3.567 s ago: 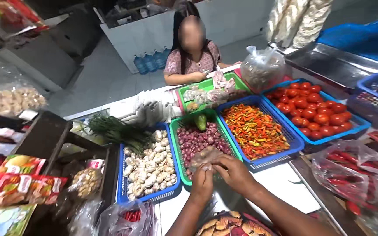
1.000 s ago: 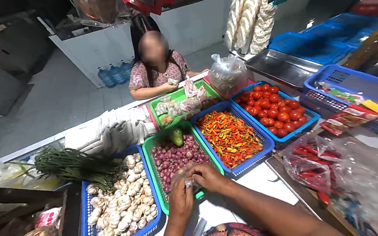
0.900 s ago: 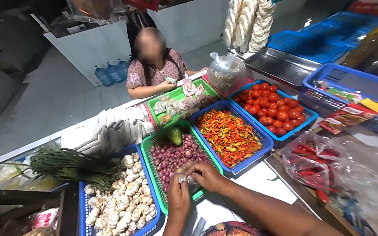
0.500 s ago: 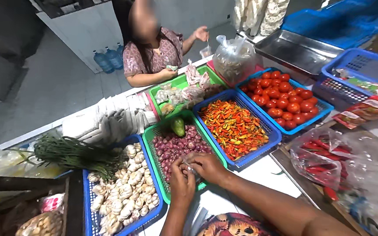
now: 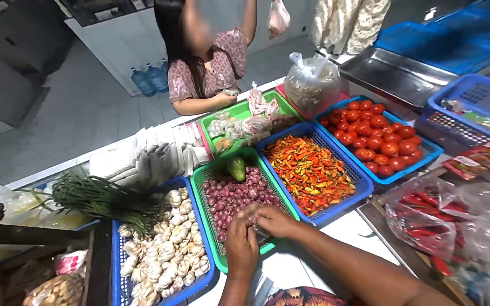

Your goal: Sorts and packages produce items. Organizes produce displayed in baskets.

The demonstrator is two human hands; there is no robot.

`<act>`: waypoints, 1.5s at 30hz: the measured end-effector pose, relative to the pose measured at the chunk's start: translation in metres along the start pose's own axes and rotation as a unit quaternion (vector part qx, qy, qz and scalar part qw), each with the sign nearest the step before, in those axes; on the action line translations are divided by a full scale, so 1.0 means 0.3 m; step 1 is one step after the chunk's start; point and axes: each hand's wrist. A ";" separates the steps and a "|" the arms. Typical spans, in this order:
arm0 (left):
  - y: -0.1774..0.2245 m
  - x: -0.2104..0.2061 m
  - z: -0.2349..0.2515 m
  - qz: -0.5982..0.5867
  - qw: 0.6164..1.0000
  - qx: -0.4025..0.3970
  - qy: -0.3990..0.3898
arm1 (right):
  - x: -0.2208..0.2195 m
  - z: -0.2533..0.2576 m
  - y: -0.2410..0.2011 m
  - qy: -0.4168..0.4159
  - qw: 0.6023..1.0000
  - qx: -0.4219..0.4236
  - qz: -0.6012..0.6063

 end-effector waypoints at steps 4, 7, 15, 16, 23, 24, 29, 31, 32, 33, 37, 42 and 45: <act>0.014 -0.016 -0.028 -0.007 1.000 -0.010 0.015 | 0.003 -0.006 -0.010 0.002 0.999 -0.037 0.028; 0.024 -0.012 -0.037 0.038 0.999 0.029 0.008 | -0.013 -0.021 -0.011 -0.003 0.998 -0.048 0.037; 0.047 0.032 -0.027 0.158 0.976 0.080 -0.128 | 0.054 -0.036 0.002 0.069 0.994 -0.038 -0.069; 0.048 0.031 -0.034 0.166 0.973 0.080 -0.137 | 0.064 -0.047 0.018 0.072 0.991 -0.043 -0.104; 0.060 0.004 0.025 0.237 0.936 0.100 -0.241 | 0.056 -0.151 0.221 0.216 0.933 -0.023 -0.288; 0.047 0.004 0.029 0.241 0.934 0.101 -0.245 | 0.041 -0.160 0.253 0.224 0.931 -0.033 -0.287; 0.022 0.081 0.130 0.180 0.960 0.142 -0.163 | 0.031 -0.139 0.274 0.247 0.931 -0.034 -0.268; 0.026 0.128 0.183 0.145 0.967 0.178 -0.109 | 0.029 -0.144 0.274 0.249 0.932 -0.038 -0.259; 0.026 0.147 0.209 0.121 0.970 0.198 -0.078 | 0.026 -0.148 0.275 0.249 0.933 -0.038 -0.257; 0.026 0.163 0.241 0.100 0.971 0.212 -0.049 | 0.023 -0.148 0.274 0.250 0.932 -0.039 -0.257; 0.044 0.176 0.390 0.081 0.974 0.213 -0.007 | 0.025 -0.139 0.258 0.248 0.932 -0.054 -0.260; 0.028 0.118 0.367 0.056 0.981 0.151 -0.110 | 0.013 -0.145 0.263 0.270 0.923 -0.050 -0.271; 0.072 0.079 0.186 0.178 0.945 0.123 -0.246 | 0.010 -0.154 0.248 0.281 0.918 -0.065 -0.271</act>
Point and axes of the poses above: each hand's wrist, its own z-axis towards the middle knuckle, its own x-axis out of the back of the hand, y = z × x, and after that the axes turned 9 degrees about -y, right-handed
